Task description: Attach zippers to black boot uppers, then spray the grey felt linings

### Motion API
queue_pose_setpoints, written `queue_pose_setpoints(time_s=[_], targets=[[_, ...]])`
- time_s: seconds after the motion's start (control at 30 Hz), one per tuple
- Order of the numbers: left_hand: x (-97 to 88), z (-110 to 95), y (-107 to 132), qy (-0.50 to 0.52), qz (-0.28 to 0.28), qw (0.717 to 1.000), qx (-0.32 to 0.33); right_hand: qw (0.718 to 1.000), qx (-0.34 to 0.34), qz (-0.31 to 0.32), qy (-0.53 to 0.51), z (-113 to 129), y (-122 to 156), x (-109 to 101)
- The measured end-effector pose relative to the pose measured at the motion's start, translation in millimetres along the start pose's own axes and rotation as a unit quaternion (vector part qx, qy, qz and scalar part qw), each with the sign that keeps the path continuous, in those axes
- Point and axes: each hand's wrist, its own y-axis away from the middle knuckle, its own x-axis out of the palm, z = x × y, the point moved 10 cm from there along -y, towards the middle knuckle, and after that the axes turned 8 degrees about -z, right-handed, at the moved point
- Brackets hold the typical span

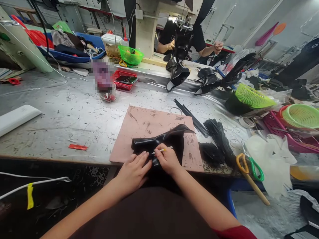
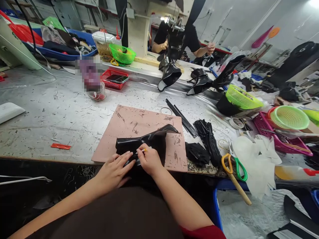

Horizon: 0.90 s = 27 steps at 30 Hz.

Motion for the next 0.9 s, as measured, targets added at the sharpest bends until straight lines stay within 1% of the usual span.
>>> queue_pose_setpoints(time_s=[0.17, 0.27, 0.33, 0.47, 0.57, 0.67, 0.9], targets=[[-2.5, -1.4, -3.6, -0.011, -0.010, 1.000, 0.003, 1.000, -0.013, 0.000, 0.015, 3.9, -0.1, 0.9], [-0.7, -1.6, -2.6, -0.013, -0.006, 1.000, 0.002, 0.999, -0.019, 0.007, 0.026, 5.5, 0.2, 2.1], [0.9, -1.6, -1.4, -0.012, -0.003, 1.000, 0.000, 0.999, -0.019, 0.011, 0.032, 5.6, 0.6, 2.4], [3.2, -1.7, -0.1, -0.010, 0.000, 1.000, 0.001, 0.999, -0.019, -0.001, 0.032, 5.7, 1.1, -0.3], [3.1, -1.6, -0.3, -0.009, -0.001, 1.000, 0.003, 0.999, -0.022, 0.008, 0.034, 6.1, 1.9, 1.8], [2.7, -1.3, -0.7, -0.010, -0.001, 1.000, 0.002, 0.999, -0.018, 0.002, 0.033, 5.5, 1.7, 1.1], [4.9, -1.3, 0.7, -0.008, 0.005, 1.000, 0.000, 0.999, -0.017, 0.019, 0.042, 6.0, 2.5, 3.0]])
